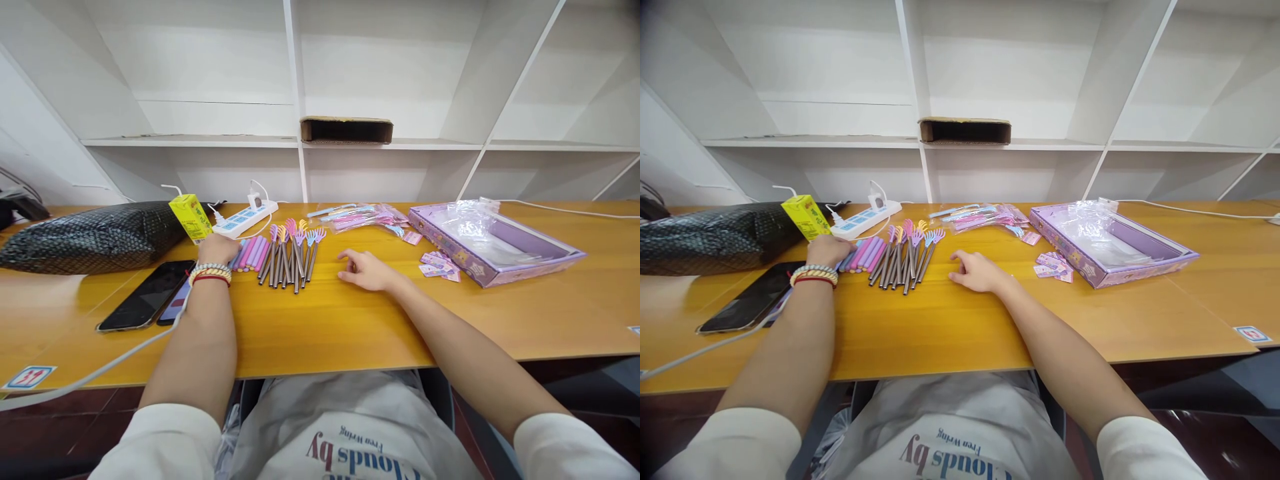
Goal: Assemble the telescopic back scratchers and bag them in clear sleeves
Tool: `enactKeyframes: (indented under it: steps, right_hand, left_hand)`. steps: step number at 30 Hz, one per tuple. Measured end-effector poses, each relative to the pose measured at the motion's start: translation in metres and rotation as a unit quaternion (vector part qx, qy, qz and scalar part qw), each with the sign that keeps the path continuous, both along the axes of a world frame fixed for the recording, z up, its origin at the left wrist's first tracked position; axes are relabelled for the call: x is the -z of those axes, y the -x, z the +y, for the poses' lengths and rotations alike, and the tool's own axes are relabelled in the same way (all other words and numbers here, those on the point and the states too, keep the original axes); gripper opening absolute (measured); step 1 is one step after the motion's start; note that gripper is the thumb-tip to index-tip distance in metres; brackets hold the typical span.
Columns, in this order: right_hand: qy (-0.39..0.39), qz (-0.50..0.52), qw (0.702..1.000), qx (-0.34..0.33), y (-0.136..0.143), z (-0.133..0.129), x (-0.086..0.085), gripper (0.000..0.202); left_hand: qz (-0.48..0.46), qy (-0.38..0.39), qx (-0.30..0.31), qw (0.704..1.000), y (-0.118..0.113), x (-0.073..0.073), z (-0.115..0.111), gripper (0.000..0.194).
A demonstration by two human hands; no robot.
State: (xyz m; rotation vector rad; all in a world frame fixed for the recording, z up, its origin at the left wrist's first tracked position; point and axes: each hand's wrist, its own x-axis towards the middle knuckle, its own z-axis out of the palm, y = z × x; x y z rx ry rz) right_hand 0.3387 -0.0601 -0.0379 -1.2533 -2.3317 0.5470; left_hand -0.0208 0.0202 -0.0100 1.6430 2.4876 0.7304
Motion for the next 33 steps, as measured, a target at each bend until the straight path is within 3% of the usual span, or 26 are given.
enactKeyframes:
  steps: [3, 7, 10, 16, 22, 28, 33]
  right_hand:
    - [-0.002, -0.003, 1.000, 0.001, 0.000, 0.000, -0.001, 0.042]
    - [0.001, -0.006, 1.000, 0.004, 0.001, 0.000, -0.001, 0.041]
    - [-0.001, -0.007, 1.000, 0.004, 0.000, 0.000, -0.001, 0.040]
    - [-0.005, -0.004, 1.000, 0.003, 0.000, 0.000, 0.000, 0.038]
    - [-0.007, -0.003, 1.000, -0.003, 0.000, 0.001, 0.002, 0.036]
    - [-0.022, -0.012, 1.000, -0.003, 0.000, 0.000, 0.001, 0.028]
    - [-0.037, -0.033, 0.999, 0.000, 0.001, -0.002, -0.002, 0.020]
  left_hand:
    - [-0.010, 0.006, -0.023, 1.000, -0.013, -0.012, -0.012, 0.026]
    - [0.022, -0.098, -0.012, 0.995, -0.047, -0.024, -0.023, 0.030]
    - [0.048, -0.165, 0.056, 0.984, -0.084, -0.026, -0.028, 0.029]
    - [0.090, -0.212, 0.197, 0.953, -0.142, -0.015, -0.043, 0.025]
    - [0.096, -0.216, 0.257, 0.937, -0.166, -0.007, -0.060, 0.024]
    - [0.083, -0.201, 0.358, 0.908, -0.190, 0.003, -0.074, 0.024]
    - [0.091, -0.167, 0.437, 0.879, -0.197, 0.008, -0.080, 0.031]
